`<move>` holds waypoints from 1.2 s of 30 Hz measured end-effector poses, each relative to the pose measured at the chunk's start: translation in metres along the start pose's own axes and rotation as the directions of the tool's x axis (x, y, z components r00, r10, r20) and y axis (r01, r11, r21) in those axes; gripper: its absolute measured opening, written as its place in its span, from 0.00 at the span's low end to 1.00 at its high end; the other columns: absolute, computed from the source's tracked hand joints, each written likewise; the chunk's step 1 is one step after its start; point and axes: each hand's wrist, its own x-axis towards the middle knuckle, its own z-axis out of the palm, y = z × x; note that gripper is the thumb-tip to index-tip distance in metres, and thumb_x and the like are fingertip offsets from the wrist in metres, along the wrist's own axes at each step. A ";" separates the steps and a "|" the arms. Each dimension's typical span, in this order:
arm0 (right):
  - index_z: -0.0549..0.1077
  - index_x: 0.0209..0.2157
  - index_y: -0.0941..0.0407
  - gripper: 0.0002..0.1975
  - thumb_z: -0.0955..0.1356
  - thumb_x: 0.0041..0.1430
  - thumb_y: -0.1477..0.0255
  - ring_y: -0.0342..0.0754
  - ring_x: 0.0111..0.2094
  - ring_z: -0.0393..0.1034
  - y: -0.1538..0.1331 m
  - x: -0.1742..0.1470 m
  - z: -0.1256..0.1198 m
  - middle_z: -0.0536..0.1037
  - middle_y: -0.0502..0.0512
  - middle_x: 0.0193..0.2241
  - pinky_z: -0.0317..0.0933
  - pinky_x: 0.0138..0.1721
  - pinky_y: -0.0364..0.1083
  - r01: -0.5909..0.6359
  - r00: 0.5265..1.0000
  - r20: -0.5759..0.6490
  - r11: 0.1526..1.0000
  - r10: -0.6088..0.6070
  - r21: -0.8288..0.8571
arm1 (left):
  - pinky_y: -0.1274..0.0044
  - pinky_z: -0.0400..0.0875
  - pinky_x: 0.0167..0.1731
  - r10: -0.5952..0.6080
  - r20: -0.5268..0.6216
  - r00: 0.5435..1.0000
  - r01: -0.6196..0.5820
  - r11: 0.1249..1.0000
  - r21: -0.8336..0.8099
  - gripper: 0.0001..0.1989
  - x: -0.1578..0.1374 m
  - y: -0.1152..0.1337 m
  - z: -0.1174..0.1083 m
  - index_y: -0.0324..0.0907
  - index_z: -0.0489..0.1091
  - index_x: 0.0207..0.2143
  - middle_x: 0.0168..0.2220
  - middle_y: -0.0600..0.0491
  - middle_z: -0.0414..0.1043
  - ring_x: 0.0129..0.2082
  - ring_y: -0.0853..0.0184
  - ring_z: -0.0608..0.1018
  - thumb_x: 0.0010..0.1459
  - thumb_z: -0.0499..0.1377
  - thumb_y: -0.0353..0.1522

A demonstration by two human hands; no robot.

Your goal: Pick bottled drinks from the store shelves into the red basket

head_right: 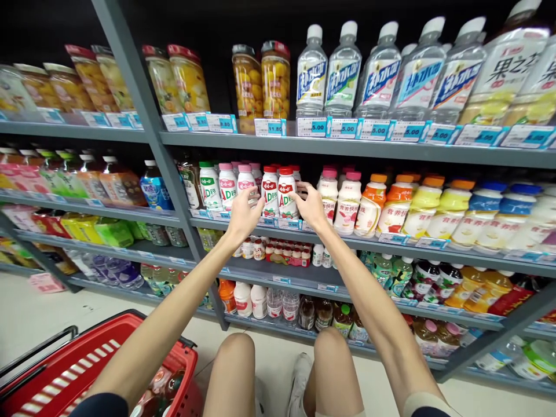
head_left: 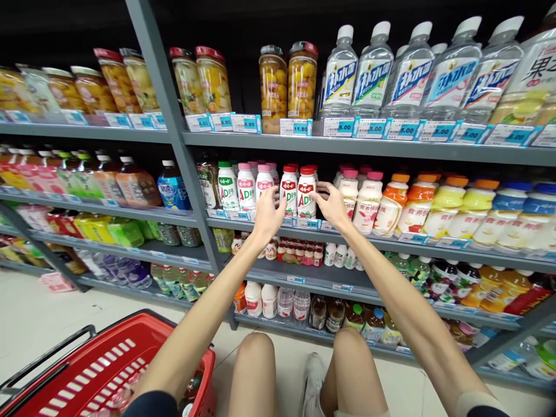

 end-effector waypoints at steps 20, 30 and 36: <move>0.62 0.72 0.56 0.44 0.76 0.60 0.57 0.63 0.52 0.80 0.007 -0.014 0.011 0.81 0.67 0.56 0.73 0.58 0.64 -0.039 0.999 -0.023 0.954 0.033 -0.298 | 0.56 0.75 0.55 -0.107 0.076 0.991 0.096 0.986 0.135 0.25 0.040 0.001 0.024 0.38 0.68 0.58 0.46 0.38 0.81 0.47 0.48 0.83 0.60 0.69 0.31; 0.59 0.72 0.60 0.43 0.66 0.70 0.46 0.66 0.72 0.58 -0.004 -0.023 0.012 0.64 0.74 0.70 0.52 0.73 0.67 0.047 0.996 -0.051 0.907 -0.075 -0.419 | 0.59 0.73 0.57 -0.072 0.106 0.992 0.051 0.981 0.188 0.25 0.031 -0.002 0.024 0.35 0.66 0.60 0.49 0.34 0.80 0.52 0.46 0.82 0.65 0.66 0.36; 0.67 0.66 0.58 0.39 0.59 0.71 0.40 0.63 0.71 0.60 -0.025 0.016 0.008 0.69 0.71 0.67 0.49 0.75 0.65 0.042 0.985 -0.145 0.944 -0.094 -0.327 | 0.58 0.68 0.63 0.034 0.026 0.999 -0.038 0.983 0.181 0.18 0.048 0.013 0.011 0.35 0.68 0.58 0.55 0.31 0.78 0.59 0.45 0.78 0.72 0.55 0.36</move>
